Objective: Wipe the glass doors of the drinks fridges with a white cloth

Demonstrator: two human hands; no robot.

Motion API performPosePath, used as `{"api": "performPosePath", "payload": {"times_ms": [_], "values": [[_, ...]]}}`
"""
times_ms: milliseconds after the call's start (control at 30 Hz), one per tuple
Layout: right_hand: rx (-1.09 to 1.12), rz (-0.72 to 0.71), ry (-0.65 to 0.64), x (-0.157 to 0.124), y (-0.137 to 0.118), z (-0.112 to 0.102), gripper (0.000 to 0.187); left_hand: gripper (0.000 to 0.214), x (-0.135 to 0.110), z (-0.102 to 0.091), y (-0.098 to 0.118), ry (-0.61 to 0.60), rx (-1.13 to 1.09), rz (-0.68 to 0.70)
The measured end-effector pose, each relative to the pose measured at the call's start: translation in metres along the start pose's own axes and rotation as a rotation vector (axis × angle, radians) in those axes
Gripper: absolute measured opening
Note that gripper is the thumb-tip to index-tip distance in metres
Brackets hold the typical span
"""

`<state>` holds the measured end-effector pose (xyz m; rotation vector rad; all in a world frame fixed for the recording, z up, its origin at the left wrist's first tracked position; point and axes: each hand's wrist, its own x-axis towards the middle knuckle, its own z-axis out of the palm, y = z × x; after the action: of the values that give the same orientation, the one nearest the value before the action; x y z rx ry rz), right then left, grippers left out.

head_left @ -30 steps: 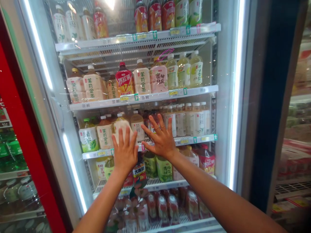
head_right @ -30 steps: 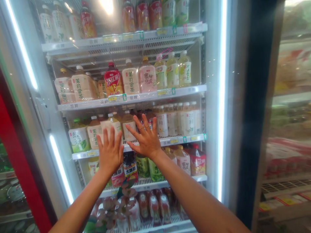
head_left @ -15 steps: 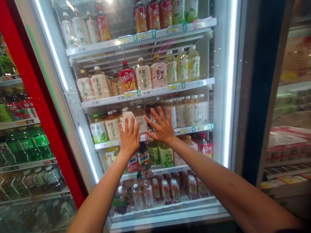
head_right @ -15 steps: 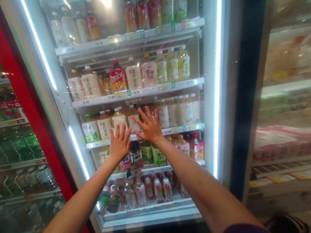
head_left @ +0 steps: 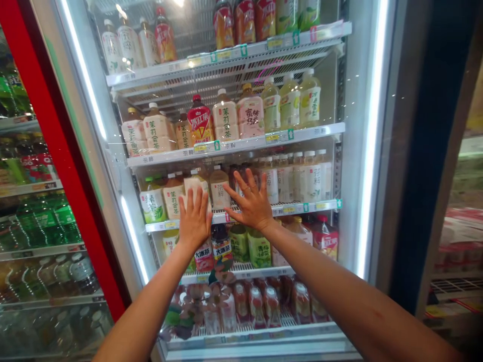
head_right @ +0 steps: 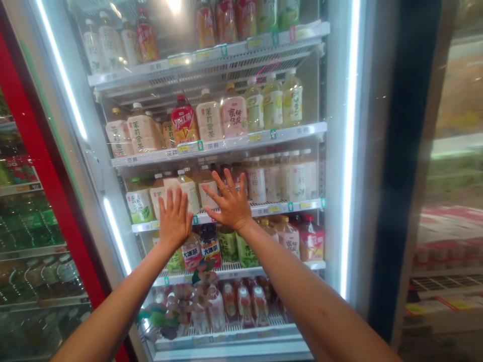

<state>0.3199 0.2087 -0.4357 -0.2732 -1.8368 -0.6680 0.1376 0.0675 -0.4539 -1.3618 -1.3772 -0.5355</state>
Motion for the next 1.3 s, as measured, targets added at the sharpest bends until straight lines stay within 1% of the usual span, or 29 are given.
{"api": "performPosePath", "payload": {"times_ms": [67,100,133,167,200,300,333,367,400,433,533,567,600,633,667,767,800,833,867,933,1000,1033,1067,1100,1133,1167,1233,1267,1300], "values": [[0.008,0.0,-0.003,0.0,0.0,0.0,0.082,0.074,-0.039,0.0,0.014,-0.039,-0.01,0.109],[0.012,0.001,-0.003,0.0,0.0,0.0,0.082,0.072,-0.05,-0.002,0.014,-0.058,-0.016,0.164],[0.015,0.003,-0.002,0.0,0.0,0.0,0.082,0.07,-0.051,-0.005,0.008,-0.073,-0.019,0.202],[0.019,0.002,0.0,0.0,0.0,0.001,0.082,0.068,-0.043,-0.008,-0.002,-0.081,-0.02,0.219],[0.022,0.002,0.003,0.0,0.001,0.001,0.082,0.067,-0.028,-0.011,-0.015,-0.083,-0.018,0.212],[0.018,-0.006,0.023,0.0,0.001,0.002,0.083,0.072,0.03,-0.015,-0.053,-0.02,0.0,0.053],[0.013,-0.01,0.033,0.0,0.001,0.002,0.083,0.073,0.041,-0.015,-0.058,-0.004,0.003,0.015],[0.008,-0.012,0.042,0.0,0.001,0.003,0.083,0.074,0.044,-0.014,-0.059,0.008,0.003,-0.011],[0.005,-0.013,0.047,0.0,0.001,0.003,0.083,0.075,0.039,-0.012,-0.055,0.011,0.002,-0.017],[0.003,-0.012,0.047,0.0,0.001,0.003,0.083,0.076,0.026,-0.011,-0.048,0.005,-0.002,-0.007],[0.003,0.0,0.025,0.0,0.0,0.002,0.083,0.076,-0.027,-0.009,-0.024,-0.047,-0.022,0.111],[0.001,0.0,0.024,0.0,0.0,0.002,0.084,0.075,-0.038,-0.01,-0.022,-0.067,-0.031,0.164],[-0.002,-0.003,0.029,0.0,0.0,0.002,0.084,0.074,-0.042,-0.011,-0.024,-0.079,-0.036,0.194],[-0.006,-0.007,0.036,-0.001,0.0,0.002,0.084,0.073,-0.039,-0.013,-0.031,-0.081,-0.036,0.199],[-0.011,-0.011,0.041,-0.001,0.0,0.003,0.085,0.072,-0.028,-0.015,-0.042,-0.07,-0.033,0.174],[-0.015,-0.008,0.039,-0.001,0.001,0.003,0.088,0.072,0.017,-0.018,-0.072,0.008,-0.008,-0.003],[-0.013,-0.005,0.035,-0.001,0.001,0.003,0.089,0.073,0.025,-0.017,-0.076,0.031,-0.002,-0.053],[-0.011,-0.003,0.032,-0.001,0.001,0.004,0.089,0.073,0.025,-0.016,-0.074,0.043,0.004,-0.085],[-0.009,-0.003,0.033,-0.001,0.001,0.004,0.09,0.074,0.018,-0.013,-0.068,0.045,0.007,-0.095],[-0.009,-0.004,0.036,-0.001,0.001,0.004,0.09,0.074,-0.019,-0.009,-0.046,0.021,0.008,-0.059],[-0.01,-0.009,0.044,0.0,0.001,0.004,0.089,0.074,-0.064,-0.007,-0.024,-0.018,-0.004,0.043],[-0.01,-0.011,0.049,0.0,0.0,0.003,0.088,0.073,-0.081,-0.007,-0.017,-0.042,-0.017,0.106],[-0.009,-0.012,0.052,0.0,0.0,0.003,0.088,0.072,-0.091,-0.009,-0.016,-0.059,-0.028,0.151],[-0.008,-0.013,0.052,0.0,0.0,0.003,0.088,0.07,-0.091,-0.01,-0.019,-0.073,-0.036,0.178],[-0.005,-0.013,0.049,0.0,0.0,0.002,0.088,0.069,-0.082,-0.012,-0.026,-0.079,-0.039,0.177],[-0.001,-0.012,0.043,0.0,0.0,0.002,0.088,0.069,-0.066,-0.014,-0.037,-0.077,-0.037,0.153],[0.007,-0.007,0.033,0.0,0.0,0.002,0.089,0.071,-0.023,-0.014,-0.059,-0.034,-0.021,0.033],[0.009,-0.007,0.032,0.0,0.001,0.002,0.089,0.071,-0.003,-0.014,-0.066,-0.006,-0.012,-0.032],[0.01,-0.006,0.034,0.0,0.001,0.002,0.089,0.072,0.01,-0.012,-0.068,0.024,-0.004,-0.09]]}}
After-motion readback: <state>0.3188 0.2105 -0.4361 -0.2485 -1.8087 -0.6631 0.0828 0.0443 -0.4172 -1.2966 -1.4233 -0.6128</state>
